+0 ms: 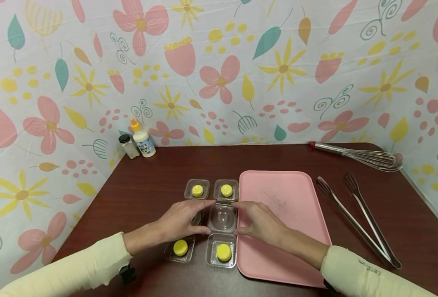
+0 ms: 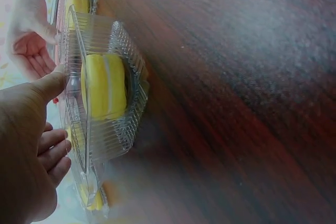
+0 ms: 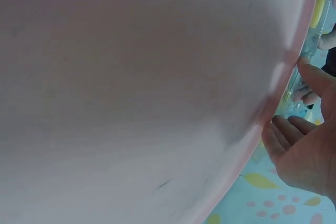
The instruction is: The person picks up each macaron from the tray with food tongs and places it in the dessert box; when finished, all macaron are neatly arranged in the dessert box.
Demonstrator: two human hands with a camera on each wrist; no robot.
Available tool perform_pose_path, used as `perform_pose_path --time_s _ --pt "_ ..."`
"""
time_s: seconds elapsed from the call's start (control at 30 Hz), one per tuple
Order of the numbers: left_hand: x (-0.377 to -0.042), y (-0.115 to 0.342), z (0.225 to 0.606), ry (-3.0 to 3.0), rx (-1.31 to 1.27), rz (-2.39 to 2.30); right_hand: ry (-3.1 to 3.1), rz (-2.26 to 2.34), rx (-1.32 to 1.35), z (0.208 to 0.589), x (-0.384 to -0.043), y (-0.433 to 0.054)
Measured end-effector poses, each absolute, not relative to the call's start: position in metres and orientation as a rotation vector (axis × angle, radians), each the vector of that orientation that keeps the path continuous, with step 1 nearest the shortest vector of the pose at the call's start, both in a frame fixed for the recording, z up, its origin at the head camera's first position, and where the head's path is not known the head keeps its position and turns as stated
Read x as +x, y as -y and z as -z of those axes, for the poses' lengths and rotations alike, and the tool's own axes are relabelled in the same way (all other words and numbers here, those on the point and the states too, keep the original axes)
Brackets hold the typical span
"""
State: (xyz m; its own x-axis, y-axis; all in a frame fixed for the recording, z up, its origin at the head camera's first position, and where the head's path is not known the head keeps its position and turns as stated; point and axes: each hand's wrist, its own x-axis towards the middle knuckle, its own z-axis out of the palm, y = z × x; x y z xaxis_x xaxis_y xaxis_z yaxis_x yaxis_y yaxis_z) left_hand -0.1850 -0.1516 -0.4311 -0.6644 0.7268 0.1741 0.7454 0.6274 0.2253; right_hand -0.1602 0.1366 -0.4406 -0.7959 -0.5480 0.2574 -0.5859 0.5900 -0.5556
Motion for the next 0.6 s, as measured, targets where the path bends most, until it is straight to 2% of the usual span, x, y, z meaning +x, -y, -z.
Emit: perform_pose_path --time_s 0.37,0.6 --pt "-0.185 0.152 0.428 2.776 -1.228 0.481 2.748 -1.033 0.971 0.436 -0.161 -0.135" --pt "-0.188 0.153 0.420 2.687 -1.255 0.579 2.716 -1.478 0.986 0.424 -0.165 -0.138"
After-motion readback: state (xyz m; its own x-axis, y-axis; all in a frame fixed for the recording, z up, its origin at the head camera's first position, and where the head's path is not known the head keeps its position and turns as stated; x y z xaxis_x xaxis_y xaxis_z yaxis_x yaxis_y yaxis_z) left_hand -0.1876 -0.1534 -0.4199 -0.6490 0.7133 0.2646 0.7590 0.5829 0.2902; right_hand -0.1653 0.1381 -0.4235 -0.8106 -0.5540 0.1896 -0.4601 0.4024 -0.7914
